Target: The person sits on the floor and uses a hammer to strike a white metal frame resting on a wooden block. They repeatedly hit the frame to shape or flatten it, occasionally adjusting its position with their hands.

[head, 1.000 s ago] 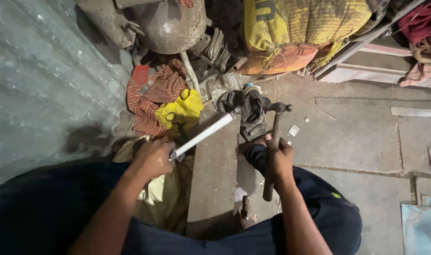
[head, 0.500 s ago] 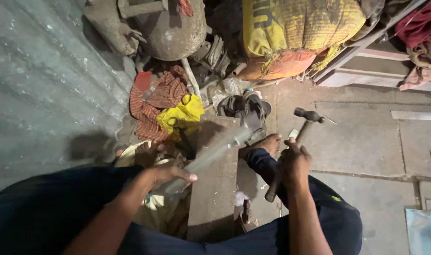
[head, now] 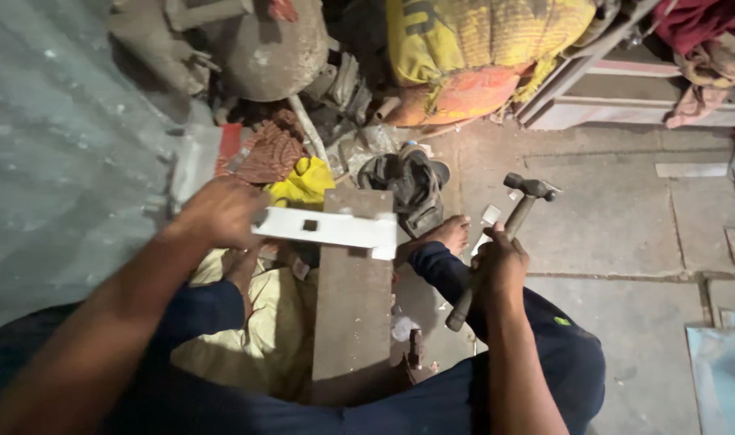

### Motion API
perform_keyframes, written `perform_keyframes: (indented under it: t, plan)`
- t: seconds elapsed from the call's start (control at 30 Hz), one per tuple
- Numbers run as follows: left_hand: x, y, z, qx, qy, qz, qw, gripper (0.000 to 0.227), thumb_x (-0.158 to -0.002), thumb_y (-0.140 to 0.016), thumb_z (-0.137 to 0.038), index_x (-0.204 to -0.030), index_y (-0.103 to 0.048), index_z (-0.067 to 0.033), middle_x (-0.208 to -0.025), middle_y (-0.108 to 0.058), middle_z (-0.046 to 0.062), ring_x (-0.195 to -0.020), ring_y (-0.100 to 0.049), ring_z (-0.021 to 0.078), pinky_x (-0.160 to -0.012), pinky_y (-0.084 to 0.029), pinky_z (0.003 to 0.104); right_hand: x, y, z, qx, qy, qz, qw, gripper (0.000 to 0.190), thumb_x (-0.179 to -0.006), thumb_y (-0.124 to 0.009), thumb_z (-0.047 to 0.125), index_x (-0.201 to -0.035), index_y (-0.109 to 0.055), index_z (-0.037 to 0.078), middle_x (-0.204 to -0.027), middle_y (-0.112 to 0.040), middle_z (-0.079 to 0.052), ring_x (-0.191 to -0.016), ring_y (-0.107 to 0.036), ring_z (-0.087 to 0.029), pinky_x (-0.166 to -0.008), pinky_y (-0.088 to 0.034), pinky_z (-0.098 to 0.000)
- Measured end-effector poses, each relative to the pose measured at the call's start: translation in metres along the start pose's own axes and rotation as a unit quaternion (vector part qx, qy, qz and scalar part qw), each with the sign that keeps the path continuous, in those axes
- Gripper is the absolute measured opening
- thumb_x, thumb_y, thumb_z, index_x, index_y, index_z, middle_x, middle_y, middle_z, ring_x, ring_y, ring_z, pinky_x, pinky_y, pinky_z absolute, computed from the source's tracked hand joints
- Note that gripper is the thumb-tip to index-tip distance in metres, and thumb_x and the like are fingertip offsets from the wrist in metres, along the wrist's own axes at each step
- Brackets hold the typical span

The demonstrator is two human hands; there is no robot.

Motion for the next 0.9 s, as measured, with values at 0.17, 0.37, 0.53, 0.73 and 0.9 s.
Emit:
perform_keyframes:
  t: [0.17, 0.37, 0.53, 0.73, 0.9]
  plan:
    - [0.007, -0.035, 0.044, 0.029, 0.014, -0.043, 0.999, 0.044, -0.07, -0.08, -0.043, -0.104, -0.069, -0.0175, -0.101, -0.073, 0.009, -0.094, -0.072, 0.0297, -0.086, -0.055, 0.046, -0.006, 0.003, -0.005, 0.023, 0.004, 0.001, 1.0, 0.035, -0.1, -0.06, 0.035, -0.105, -0.063, 0.001, -0.062, -0.05, -0.003, -0.048, -0.048, -0.015, -0.044, -0.038, -0.0299]
    - [-0.003, -0.1, 0.089, -0.046, 0.073, 0.085, 0.993, 0.047, -0.073, -0.078, -0.033, -0.116, -0.065, -0.0185, -0.108, -0.071, 0.011, -0.102, -0.071, 0.0271, -0.092, -0.054, 0.042, -0.014, 0.003, -0.019, -0.021, -0.021, 0.01, 1.0, 0.029, -0.1, -0.065, 0.032, -0.102, -0.062, 0.003, -0.061, -0.046, 0.0, -0.047, -0.044, -0.014, -0.043, -0.037, -0.0297]
    - [-0.01, -0.138, 0.098, -0.044, 0.039, -0.003, 0.998, 0.04, -0.076, -0.072, -0.031, -0.112, -0.067, -0.0148, -0.111, -0.073, 0.008, -0.099, -0.074, 0.027, -0.092, -0.053, 0.044, -0.017, 0.0, -0.023, 0.071, 0.006, 0.005, 0.997, 0.03, -0.102, -0.062, 0.03, -0.102, -0.059, 0.0, -0.063, -0.047, 0.0, -0.049, -0.044, -0.012, -0.045, -0.038, -0.03]
    - [-0.022, -0.183, 0.096, -0.001, 0.051, 0.061, 0.997, 0.041, -0.082, -0.072, -0.036, -0.115, -0.068, -0.0132, -0.104, -0.076, 0.009, -0.098, -0.073, 0.028, -0.088, -0.055, 0.045, 0.024, -0.059, 0.0, 0.328, 0.185, 0.115, 0.919, 0.05, -0.094, -0.061, 0.014, -0.142, -0.05, 0.004, -0.083, -0.064, -0.01, -0.068, -0.06, -0.02, -0.061, -0.049, -0.037]
    - [-0.007, -0.143, 0.074, -0.015, -0.065, -0.223, 0.972, 0.075, -0.07, -0.079, -0.043, -0.13, -0.064, -0.0013, -0.091, -0.075, 0.009, -0.087, -0.072, 0.0286, -0.079, -0.052, 0.048, 0.094, -0.12, -0.003, 0.422, 0.411, 0.238, 0.772, 0.06, -0.097, -0.063, 0.011, -0.155, -0.045, 0.008, -0.117, -0.07, -0.028, -0.106, -0.072, -0.042, -0.088, -0.058, -0.0445]
Point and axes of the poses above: each hand's wrist, its own x-axis away from the middle knuckle, its own y-axis out of the back of the hand, z = x × y, the point moved 9 cm from there along -x, towards the middle knuckle
